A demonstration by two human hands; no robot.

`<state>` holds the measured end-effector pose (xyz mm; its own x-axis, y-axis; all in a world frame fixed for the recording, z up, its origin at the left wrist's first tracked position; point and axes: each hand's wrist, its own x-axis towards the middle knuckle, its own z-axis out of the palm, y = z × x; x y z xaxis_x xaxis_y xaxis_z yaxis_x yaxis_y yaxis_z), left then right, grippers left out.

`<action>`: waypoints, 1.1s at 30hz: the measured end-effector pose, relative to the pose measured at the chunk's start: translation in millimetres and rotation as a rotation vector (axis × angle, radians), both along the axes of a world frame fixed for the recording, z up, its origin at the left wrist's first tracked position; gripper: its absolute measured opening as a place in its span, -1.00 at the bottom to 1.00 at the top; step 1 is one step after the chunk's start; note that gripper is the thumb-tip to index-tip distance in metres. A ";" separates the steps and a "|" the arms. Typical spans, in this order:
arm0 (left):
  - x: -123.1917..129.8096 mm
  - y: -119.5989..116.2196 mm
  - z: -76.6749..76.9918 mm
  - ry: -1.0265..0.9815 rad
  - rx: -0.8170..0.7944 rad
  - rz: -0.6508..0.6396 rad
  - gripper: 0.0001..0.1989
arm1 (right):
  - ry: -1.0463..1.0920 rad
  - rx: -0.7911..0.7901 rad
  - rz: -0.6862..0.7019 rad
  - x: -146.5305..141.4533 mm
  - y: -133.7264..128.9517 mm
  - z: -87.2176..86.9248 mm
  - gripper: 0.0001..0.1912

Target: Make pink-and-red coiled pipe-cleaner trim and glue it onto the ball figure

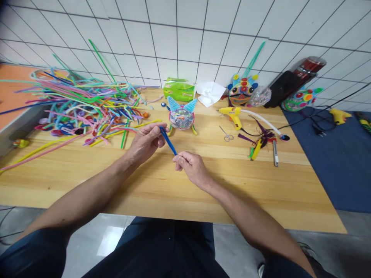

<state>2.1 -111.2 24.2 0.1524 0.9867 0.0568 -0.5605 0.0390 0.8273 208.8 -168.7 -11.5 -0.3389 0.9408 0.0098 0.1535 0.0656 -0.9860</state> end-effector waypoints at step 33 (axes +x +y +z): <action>6.0 -1.3 4.4 -0.027 -0.152 0.067 -0.69 | -0.025 0.007 0.027 -5.9 -3.4 4.5 -0.70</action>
